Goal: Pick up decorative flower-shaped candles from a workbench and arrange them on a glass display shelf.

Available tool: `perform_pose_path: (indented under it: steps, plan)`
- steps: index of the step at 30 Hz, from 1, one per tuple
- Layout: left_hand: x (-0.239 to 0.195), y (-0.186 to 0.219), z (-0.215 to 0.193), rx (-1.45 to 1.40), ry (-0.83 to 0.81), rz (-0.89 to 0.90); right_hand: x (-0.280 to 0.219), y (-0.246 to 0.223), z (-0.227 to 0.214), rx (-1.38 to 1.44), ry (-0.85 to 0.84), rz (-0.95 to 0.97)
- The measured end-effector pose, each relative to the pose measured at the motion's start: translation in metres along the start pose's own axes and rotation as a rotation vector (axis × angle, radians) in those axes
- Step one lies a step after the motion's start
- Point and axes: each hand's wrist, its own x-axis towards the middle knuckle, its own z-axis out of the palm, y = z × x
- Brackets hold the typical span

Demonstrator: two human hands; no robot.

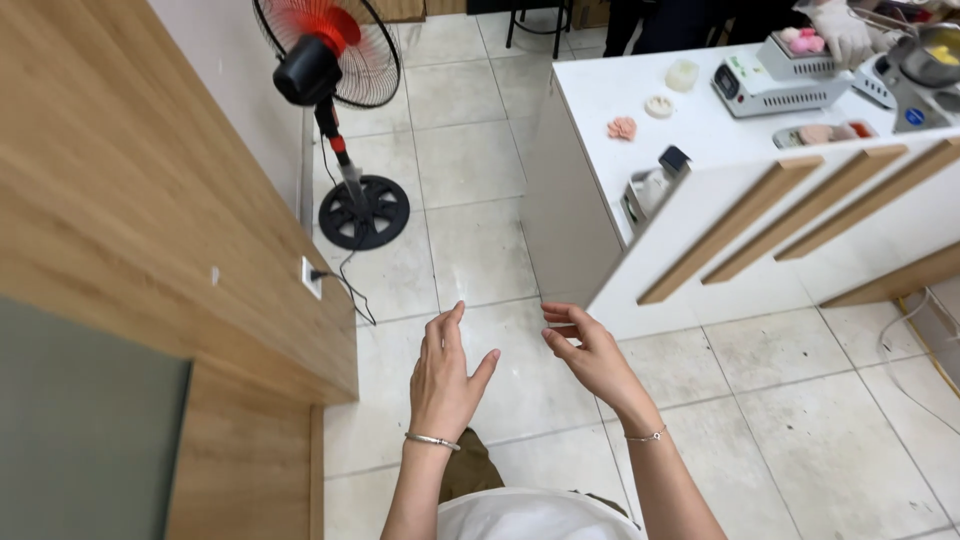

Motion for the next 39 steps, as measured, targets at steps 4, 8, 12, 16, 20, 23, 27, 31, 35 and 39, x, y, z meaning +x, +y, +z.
perform_pose_path:
  steps: [4, 8, 12, 16, 20, 23, 27, 31, 35, 39]
  plan:
    - [0.085, -0.013, -0.015, -0.003, -0.013, 0.056, 0.076, -0.024, 0.011, 0.010, 0.035, 0.026]
    - [0.158, -0.027, -0.013, -0.043, 0.000, 0.059, 0.143, -0.025, 0.017, 0.016, 0.026, 0.033]
    - [0.234, -0.041, -0.002, -0.057, -0.039, 0.030, 0.215, -0.035, 0.013, -0.026, 0.014, 0.089]
    - [0.315, -0.054, 0.015, -0.037, -0.026, 0.015, 0.306, -0.035, 0.005, -0.018, -0.008, 0.082]
    - [0.405, -0.062, 0.030, 0.008, -0.010, -0.012, 0.405, -0.050, -0.010, -0.041, -0.033, 0.058]
    - [0.476, -0.054, 0.033, -0.010, -0.017, -0.041, 0.474, -0.061, -0.030, -0.019, -0.019, -0.012]
    - [0.554, -0.062, 0.056, 0.014, 0.014, 0.020, 0.552, -0.061, -0.052, -0.028, -0.008, 0.042]
    - [0.627, -0.065, 0.076, -0.032, -0.026, 0.020, 0.621, -0.055, -0.069, -0.011, 0.015, 0.027]
    - [0.703, -0.075, 0.095, -0.023, -0.064, 0.037, 0.691, -0.046, -0.077, 0.007, 0.028, 0.029]
    - [0.797, -0.085, 0.105, -0.026, -0.113, 0.046, 0.770, -0.065, -0.084, -0.006, 0.060, 0.087]
